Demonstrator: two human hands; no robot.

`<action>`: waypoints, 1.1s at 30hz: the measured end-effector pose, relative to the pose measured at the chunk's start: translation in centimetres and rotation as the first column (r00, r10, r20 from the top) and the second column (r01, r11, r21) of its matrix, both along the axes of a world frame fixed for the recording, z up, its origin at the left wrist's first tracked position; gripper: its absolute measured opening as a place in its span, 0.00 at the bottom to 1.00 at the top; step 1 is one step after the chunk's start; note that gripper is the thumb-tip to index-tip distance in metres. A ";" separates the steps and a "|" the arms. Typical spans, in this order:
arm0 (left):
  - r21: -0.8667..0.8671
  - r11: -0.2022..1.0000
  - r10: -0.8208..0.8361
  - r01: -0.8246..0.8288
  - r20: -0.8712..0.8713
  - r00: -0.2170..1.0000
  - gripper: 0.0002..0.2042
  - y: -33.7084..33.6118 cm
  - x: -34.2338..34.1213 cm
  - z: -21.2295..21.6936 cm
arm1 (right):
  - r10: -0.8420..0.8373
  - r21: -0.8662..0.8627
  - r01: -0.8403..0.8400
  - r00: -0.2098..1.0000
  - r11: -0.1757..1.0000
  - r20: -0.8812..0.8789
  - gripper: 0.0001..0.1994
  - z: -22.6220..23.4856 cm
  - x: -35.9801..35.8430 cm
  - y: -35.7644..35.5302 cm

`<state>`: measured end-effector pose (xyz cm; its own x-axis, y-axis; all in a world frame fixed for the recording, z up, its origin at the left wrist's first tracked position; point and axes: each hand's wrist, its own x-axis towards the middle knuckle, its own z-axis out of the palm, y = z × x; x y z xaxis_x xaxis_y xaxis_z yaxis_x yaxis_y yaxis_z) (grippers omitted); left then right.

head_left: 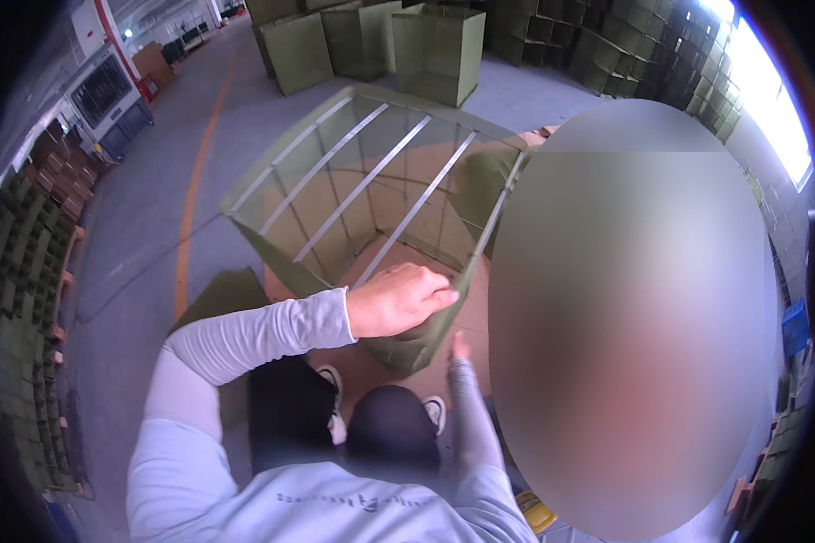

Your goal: The recorder is assembling a wire basket by attaching fabric panels to a wire frame using a hot glue gun.

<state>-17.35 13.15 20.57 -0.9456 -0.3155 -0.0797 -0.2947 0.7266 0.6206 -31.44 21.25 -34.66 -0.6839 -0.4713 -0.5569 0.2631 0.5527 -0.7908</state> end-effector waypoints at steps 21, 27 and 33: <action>0.177 0.712 0.695 -0.679 -0.318 0.645 0.10 -23.3 18.2 -6.1 | -0.077 -0.779 0.076 0.996 0.622 0.036 0.35 47.3 1.8 3.0; 0.245 0.748 0.659 -0.617 -0.382 0.648 0.20 -22.4 21.4 -7.8 | -0.057 -0.727 0.042 0.998 0.685 0.004 0.39 49.1 1.0 4.5; 0.612 0.733 0.592 -0.297 -0.359 0.721 0.39 -16.8 23.3 -6.6 | 0.005 -0.846 0.027 0.999 0.533 0.035 0.39 47.2 4.4 7.1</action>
<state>5.99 -3.65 13.99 -0.6381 -0.7646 0.0902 -0.0403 0.1501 0.9878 -27.01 28.34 12.49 -0.6834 -0.7259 0.0782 0.2963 -0.3736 -0.8790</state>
